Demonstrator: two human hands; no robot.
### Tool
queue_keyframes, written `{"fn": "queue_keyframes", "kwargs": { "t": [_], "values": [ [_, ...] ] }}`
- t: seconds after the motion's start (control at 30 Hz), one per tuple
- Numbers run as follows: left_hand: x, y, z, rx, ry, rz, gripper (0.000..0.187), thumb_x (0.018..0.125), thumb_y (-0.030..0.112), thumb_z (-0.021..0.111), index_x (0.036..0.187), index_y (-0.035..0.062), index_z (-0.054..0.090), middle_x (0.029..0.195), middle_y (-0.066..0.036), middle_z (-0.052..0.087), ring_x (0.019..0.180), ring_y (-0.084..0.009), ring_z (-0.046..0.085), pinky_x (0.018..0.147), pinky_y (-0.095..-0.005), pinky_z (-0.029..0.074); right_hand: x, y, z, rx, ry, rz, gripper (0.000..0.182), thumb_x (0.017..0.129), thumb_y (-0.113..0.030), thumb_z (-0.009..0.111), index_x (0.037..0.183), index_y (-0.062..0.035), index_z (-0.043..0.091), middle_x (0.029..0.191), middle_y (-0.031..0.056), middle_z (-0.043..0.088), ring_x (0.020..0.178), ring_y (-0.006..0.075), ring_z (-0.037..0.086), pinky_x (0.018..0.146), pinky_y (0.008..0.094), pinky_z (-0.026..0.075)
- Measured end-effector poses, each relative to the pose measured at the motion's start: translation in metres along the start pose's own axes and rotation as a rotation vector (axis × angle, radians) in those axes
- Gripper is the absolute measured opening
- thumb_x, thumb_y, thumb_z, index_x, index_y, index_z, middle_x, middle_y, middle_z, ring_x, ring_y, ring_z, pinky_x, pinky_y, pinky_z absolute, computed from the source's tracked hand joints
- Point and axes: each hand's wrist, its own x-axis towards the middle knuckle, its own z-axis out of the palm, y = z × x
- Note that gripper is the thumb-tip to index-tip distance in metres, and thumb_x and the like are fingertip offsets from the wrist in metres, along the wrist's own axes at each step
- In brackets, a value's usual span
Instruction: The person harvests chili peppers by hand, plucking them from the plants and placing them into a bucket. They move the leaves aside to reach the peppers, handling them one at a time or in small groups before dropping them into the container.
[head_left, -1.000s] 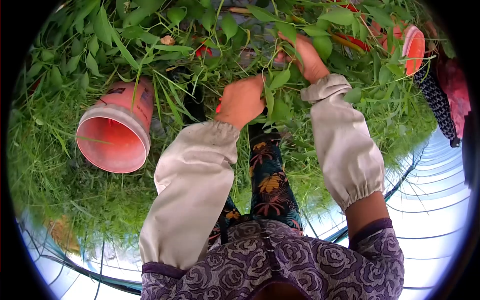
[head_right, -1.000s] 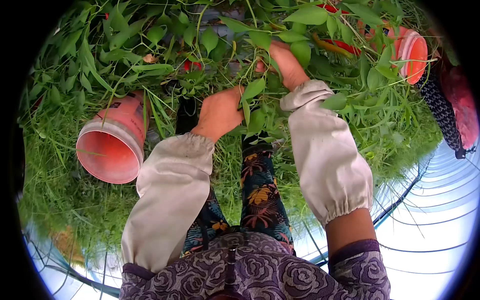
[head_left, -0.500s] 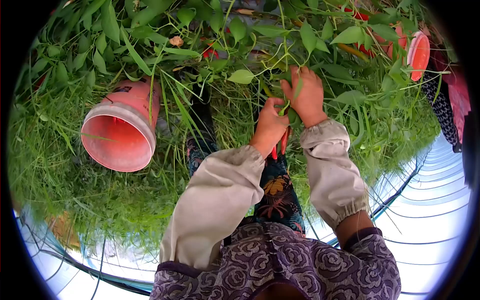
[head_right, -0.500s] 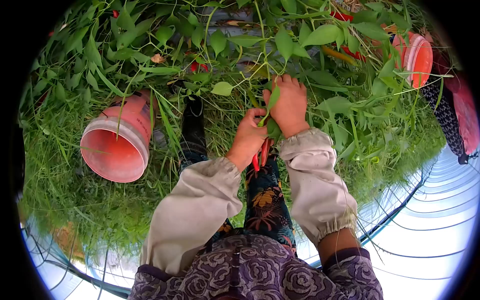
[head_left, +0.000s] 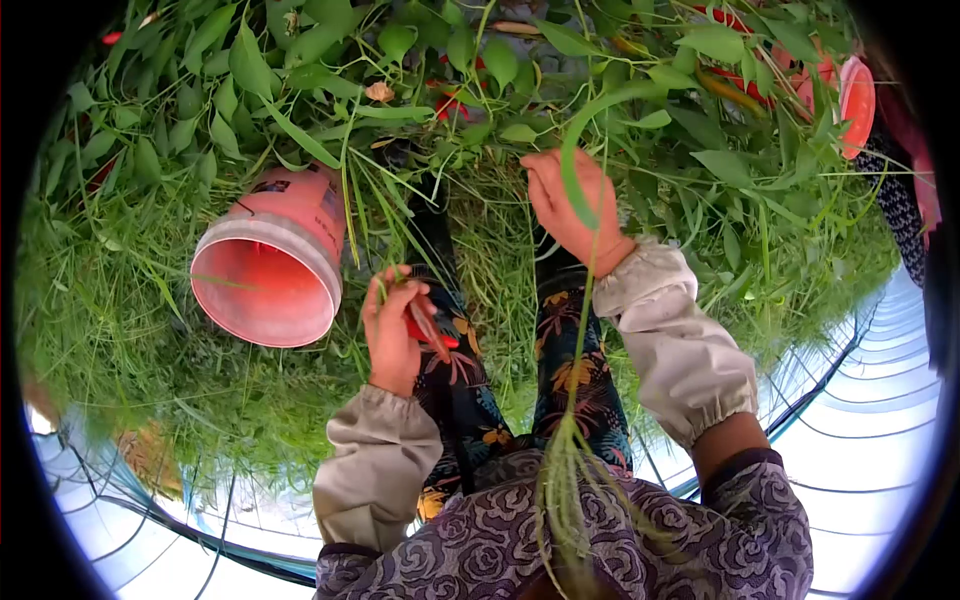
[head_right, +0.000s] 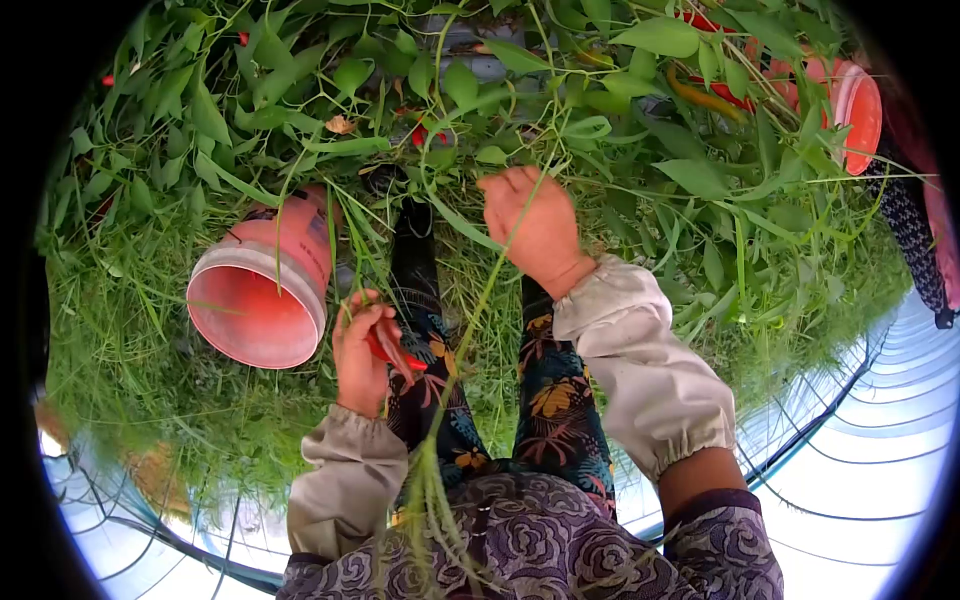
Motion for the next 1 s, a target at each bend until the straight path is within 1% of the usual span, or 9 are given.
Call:
{"fn": "queue_keyframes", "kwargs": {
  "t": [0.07, 0.2, 0.27, 0.33, 0.4, 0.47, 0.57, 0.8, 1.0],
  "values": [
    [0.007, 0.008, -0.075, 0.156, 0.198, 0.259, 0.02, 0.089, 0.003, 0.059, 0.109, 0.003, 0.056, 0.083, -0.008, 0.061, 0.069, -0.0174, 0.06, 0.063, -0.0287, 0.052, 0.014, -0.036, 0.025, 0.099, -0.182, 0.131, 0.037, 0.081, -0.013, 0.063, 0.116, -0.0013, 0.063, 0.112, 0.0206, 0.063, 0.094, 0.0356, 0.062, 0.087, 0.0412, 0.051],
    [0.018, 0.045, -0.17, 0.178, 0.49, 0.309, 0.029, 0.089, 0.007, 0.061, 0.116, 0.0034, 0.053, 0.098, -0.007, 0.06, 0.087, -0.0157, 0.06, 0.073, -0.0301, 0.053, 0.056, -0.021, 0.108, 0.59, -0.111, 0.395, 0.041, 0.083, -0.015, 0.064, 0.12, 0.0017, 0.061, 0.117, 0.02, 0.063, 0.1, 0.0353, 0.062, 0.091, 0.0404, 0.048],
    [0.023, 0.049, -0.184, 0.24, 0.521, 0.406, 0.04, 0.088, 0.007, 0.064, 0.125, 0.0031, 0.049, 0.104, -0.008, 0.059, 0.093, -0.0174, 0.06, 0.082, -0.0306, 0.051, 0.082, -0.01, 0.121, 1.023, -0.364, 0.896, 0.048, 0.085, -0.021, 0.064, 0.124, 0.0051, 0.058, 0.125, 0.0183, 0.061, 0.112, 0.0322, 0.06, 0.097, 0.0364, 0.044],
    [0.029, 0.043, -0.187, 0.423, 0.87, 0.38, 0.059, 0.088, 0.014, 0.064, 0.14, 0.0017, 0.039, 0.123, -0.016, 0.059, 0.12, -0.0247, 0.052, 0.102, -0.0369, 0.038, 0.095, 0.015, 0.16, 1.05, -0.323, 0.948, 0.059, 0.086, -0.013, 0.064, 0.142, -0.0071, 0.045, 0.123, 0.0095, 0.062, 0.119, 0.0241, 0.051, 0.107, 0.0372, 0.031],
    [0.031, 0.031, -0.184, 0.445, 0.782, 0.365, 0.062, 0.088, 0.016, 0.064, 0.143, -0.0004, 0.039, 0.133, -0.017, 0.055, 0.129, -0.0229, 0.046, 0.108, -0.0355, 0.032, 0.101, 0.03, 0.177, 0.961, -0.17, 0.787, 0.064, 0.087, -0.021, 0.066, 0.145, -0.0095, 0.041, 0.117, 0.0062, 0.063, 0.111, 0.0222, 0.054, 0.096, 0.0358, 0.038],
    [0.042, 0.001, -0.197, 0.449, 0.474, 0.434, 0.046, 0.085, 0.005, 0.066, 0.128, -0.0002, 0.051, 0.119, -0.013, 0.059, 0.105, -0.0188, 0.058, 0.091, -0.03, 0.048, 0.098, 0.01, 0.127, 1.036, -0.232, 0.82, 0.059, 0.088, -0.028, 0.066, 0.141, -0.0116, 0.047, 0.108, 0.0003, 0.063, 0.097, 0.0149, 0.054, 0.083, 0.0319, 0.041],
    [0.041, -0.008, -0.137, 0.374, 0.252, 0.402, 0.02, 0.089, 0.002, 0.062, 0.108, -0.0018, 0.062, 0.096, -0.004, 0.064, 0.087, -0.011, 0.059, 0.078, -0.0231, 0.047, 0.087, -0.008, 0.079, 1.228, -0.265, 0.957, 0.036, 0.089, -0.036, 0.067, 0.119, -0.0162, 0.064, 0.095, -0.0064, 0.062, 0.078, 0.0067, 0.05, 0.069, 0.0284, 0.039],
    [0.024, 0.003, -0.007, 0.539, -0.109, 0.45, 0.013, 0.092, 0.003, 0.061, 0.104, -0.0005, 0.066, 0.087, 0.002, 0.063, 0.078, -0.0035, 0.056, 0.07, -0.0194, 0.046, 0.036, -0.015, 0.04, 1.443, -0.382, 0.858, 0.019, 0.095, -0.026, 0.06, 0.104, -0.0105, 0.065, 0.09, -0.0013, 0.067, 0.08, 0.0082, 0.059, 0.065, 0.0269, 0.042],
    [0.007, 0.031, 0.053, 0.867, -0.156, 0.846, 0.022, 0.083, 0.001, 0.064, 0.104, 0.0009, 0.067, 0.094, -0.011, 0.066, 0.08, -0.0248, 0.063, 0.073, -0.0314, 0.051, 0.009, -0.044, -0.024, 1.388, -0.348, 0.906, 0.021, 0.095, -0.026, 0.061, 0.106, -0.0079, 0.064, 0.088, -0.0014, 0.063, 0.078, 0.0102, 0.057, 0.067, 0.0248, 0.044]
  ]
}}
